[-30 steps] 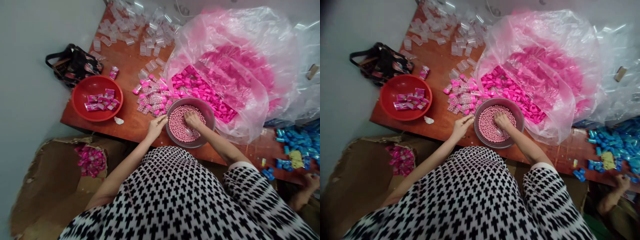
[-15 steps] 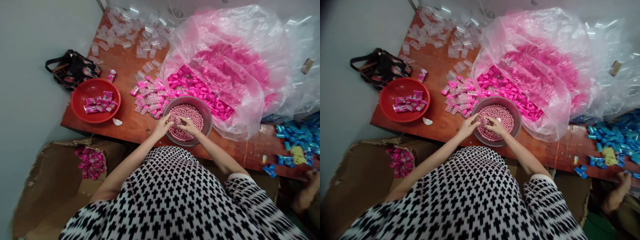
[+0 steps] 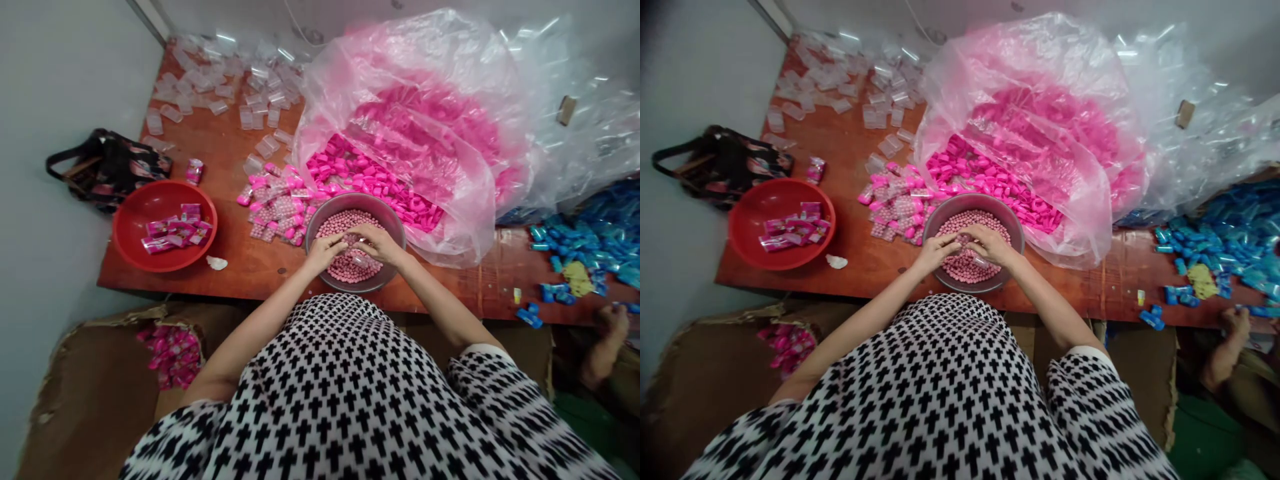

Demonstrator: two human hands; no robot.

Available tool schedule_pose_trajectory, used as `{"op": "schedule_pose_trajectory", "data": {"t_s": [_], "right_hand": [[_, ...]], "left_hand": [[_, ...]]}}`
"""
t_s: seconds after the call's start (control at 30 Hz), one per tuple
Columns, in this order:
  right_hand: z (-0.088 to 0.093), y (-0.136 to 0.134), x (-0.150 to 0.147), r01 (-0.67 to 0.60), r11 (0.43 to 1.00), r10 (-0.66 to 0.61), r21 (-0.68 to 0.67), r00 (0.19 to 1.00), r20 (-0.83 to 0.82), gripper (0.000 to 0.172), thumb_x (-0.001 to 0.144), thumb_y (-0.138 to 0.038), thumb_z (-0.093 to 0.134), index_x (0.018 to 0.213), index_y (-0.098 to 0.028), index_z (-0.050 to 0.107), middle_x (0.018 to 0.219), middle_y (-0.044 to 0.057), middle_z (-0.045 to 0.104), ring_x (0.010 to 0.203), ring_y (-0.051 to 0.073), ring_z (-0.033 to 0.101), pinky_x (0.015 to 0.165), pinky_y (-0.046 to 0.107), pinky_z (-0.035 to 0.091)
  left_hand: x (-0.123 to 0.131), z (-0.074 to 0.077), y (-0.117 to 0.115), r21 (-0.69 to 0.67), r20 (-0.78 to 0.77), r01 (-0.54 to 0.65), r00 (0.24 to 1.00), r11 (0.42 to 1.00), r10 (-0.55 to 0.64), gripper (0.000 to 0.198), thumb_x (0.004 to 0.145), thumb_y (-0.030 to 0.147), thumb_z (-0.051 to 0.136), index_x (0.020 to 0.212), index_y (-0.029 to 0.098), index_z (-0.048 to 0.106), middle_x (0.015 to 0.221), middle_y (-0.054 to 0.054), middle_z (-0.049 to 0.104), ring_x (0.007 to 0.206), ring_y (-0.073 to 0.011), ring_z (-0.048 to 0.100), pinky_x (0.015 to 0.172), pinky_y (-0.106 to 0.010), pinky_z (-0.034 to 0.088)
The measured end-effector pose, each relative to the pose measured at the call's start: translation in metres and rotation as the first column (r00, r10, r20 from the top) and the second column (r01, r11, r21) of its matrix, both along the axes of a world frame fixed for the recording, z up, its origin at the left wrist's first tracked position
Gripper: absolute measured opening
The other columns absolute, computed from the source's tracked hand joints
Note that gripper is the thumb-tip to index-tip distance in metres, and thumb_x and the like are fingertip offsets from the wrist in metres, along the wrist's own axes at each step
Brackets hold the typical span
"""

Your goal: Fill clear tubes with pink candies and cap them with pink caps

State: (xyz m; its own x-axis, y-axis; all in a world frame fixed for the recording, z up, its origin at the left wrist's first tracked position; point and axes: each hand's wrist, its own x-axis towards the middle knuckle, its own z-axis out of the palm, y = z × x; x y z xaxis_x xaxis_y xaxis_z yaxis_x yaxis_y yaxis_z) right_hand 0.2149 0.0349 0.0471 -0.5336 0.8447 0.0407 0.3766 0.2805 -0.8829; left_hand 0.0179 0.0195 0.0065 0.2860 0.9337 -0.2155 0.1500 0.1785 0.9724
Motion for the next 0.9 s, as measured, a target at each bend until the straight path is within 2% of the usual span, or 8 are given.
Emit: {"op": "schedule_pose_trajectory", "data": {"t_s": [0.07,0.17,0.37,0.5,0.6,0.67,0.77,0.9], "right_hand": [[-0.003,0.004,0.002,-0.077,0.994,0.074,0.072,0.997,0.036,0.029,0.088,-0.039,0.052,0.105,-0.019,0.063,0.105,0.012,0.064,0.1,0.021,0.058,0.092,0.038,0.045],[-0.014,0.004,0.002,-0.078,0.994,0.071,0.083,0.994,0.081,0.028,0.089,-0.043,0.049,0.097,-0.019,0.063,0.095,0.01,0.066,0.091,0.02,0.06,0.084,0.035,0.047],[-0.028,-0.014,0.004,0.1,0.995,-0.098,-0.003,0.975,0.197,0.029,0.086,-0.047,0.054,0.087,-0.02,0.065,0.081,0.005,0.069,0.074,0.015,0.062,0.071,0.025,0.046],[-0.026,-0.012,0.027,0.232,0.972,-0.216,-0.018,0.928,0.303,0.029,0.084,-0.044,0.058,0.099,-0.021,0.068,0.094,0.005,0.071,0.085,0.018,0.065,0.078,0.027,0.046],[-0.028,0.017,0.062,0.518,0.853,-0.493,0.062,0.761,0.421,0.03,0.091,-0.036,0.046,0.105,-0.02,0.067,0.102,0.006,0.07,0.093,0.019,0.063,0.084,0.029,0.045],[-0.032,0.043,0.084,0.608,0.78,-0.571,0.145,0.599,0.561,0.032,0.092,-0.031,0.043,0.109,-0.016,0.066,0.107,0.01,0.068,0.097,0.021,0.062,0.088,0.031,0.044],[-0.044,0.082,0.101,0.605,0.776,-0.502,0.176,0.424,0.754,0.035,0.092,-0.03,0.042,0.116,-0.015,0.062,0.113,0.014,0.066,0.103,0.024,0.059,0.089,0.034,0.042],[-0.06,0.116,0.095,0.575,0.806,-0.387,0.14,0.335,0.859,0.036,0.092,-0.031,0.042,0.117,-0.013,0.061,0.107,0.016,0.067,0.099,0.025,0.061,0.085,0.034,0.043]], "left_hand": [[0.0,0.001,0.003,-0.034,0.031,0.035,0.999,0.999,-0.034,0.047,0.072,0.046,0.065,0.109,0.017,0.069,0.106,-0.006,0.071,0.098,-0.0253,0.066,0.091,-0.041,0.05],[-0.001,0.002,0.006,-0.052,0.019,0.02,1.0,0.998,-0.019,0.048,0.069,0.05,0.067,0.104,0.018,0.071,0.107,-0.006,0.071,0.102,-0.0265,0.065,0.096,-0.042,0.048],[-0.004,-0.005,0.016,-0.061,-0.039,-0.032,0.999,0.998,0.03,0.048,0.065,0.054,0.07,0.098,0.02,0.072,0.105,-0.007,0.072,0.103,-0.0274,0.065,0.099,-0.045,0.046],[-0.004,-0.005,0.019,-0.208,0.088,-0.094,0.99,0.974,0.114,0.056,0.066,0.056,0.07,0.105,0.016,0.069,0.109,-0.01,0.07,0.095,-0.0258,0.067,0.089,-0.044,0.053],[0.001,0.001,0.018,-0.291,0.166,-0.098,0.975,0.952,0.151,0.054,0.066,0.054,0.071,0.104,0.015,0.068,0.106,-0.01,0.071,0.088,-0.0232,0.068,0.081,-0.041,0.057],[0.005,0.004,0.016,-0.301,0.182,-0.089,0.972,0.95,0.149,0.051,0.067,0.052,0.071,0.103,0.016,0.068,0.104,-0.01,0.071,0.088,-0.0222,0.068,0.081,-0.039,0.057],[0.01,0.004,0.015,-0.299,0.173,-0.087,0.974,0.95,0.144,0.05,0.067,0.051,0.071,0.102,0.015,0.068,0.104,-0.01,0.071,0.086,-0.0215,0.068,0.081,-0.039,0.057],[0.011,0.004,0.016,-0.334,0.185,-0.085,0.971,0.939,0.154,0.05,0.067,0.051,0.072,0.101,0.015,0.068,0.105,-0.009,0.07,0.087,-0.0213,0.068,0.081,-0.038,0.057]]}}
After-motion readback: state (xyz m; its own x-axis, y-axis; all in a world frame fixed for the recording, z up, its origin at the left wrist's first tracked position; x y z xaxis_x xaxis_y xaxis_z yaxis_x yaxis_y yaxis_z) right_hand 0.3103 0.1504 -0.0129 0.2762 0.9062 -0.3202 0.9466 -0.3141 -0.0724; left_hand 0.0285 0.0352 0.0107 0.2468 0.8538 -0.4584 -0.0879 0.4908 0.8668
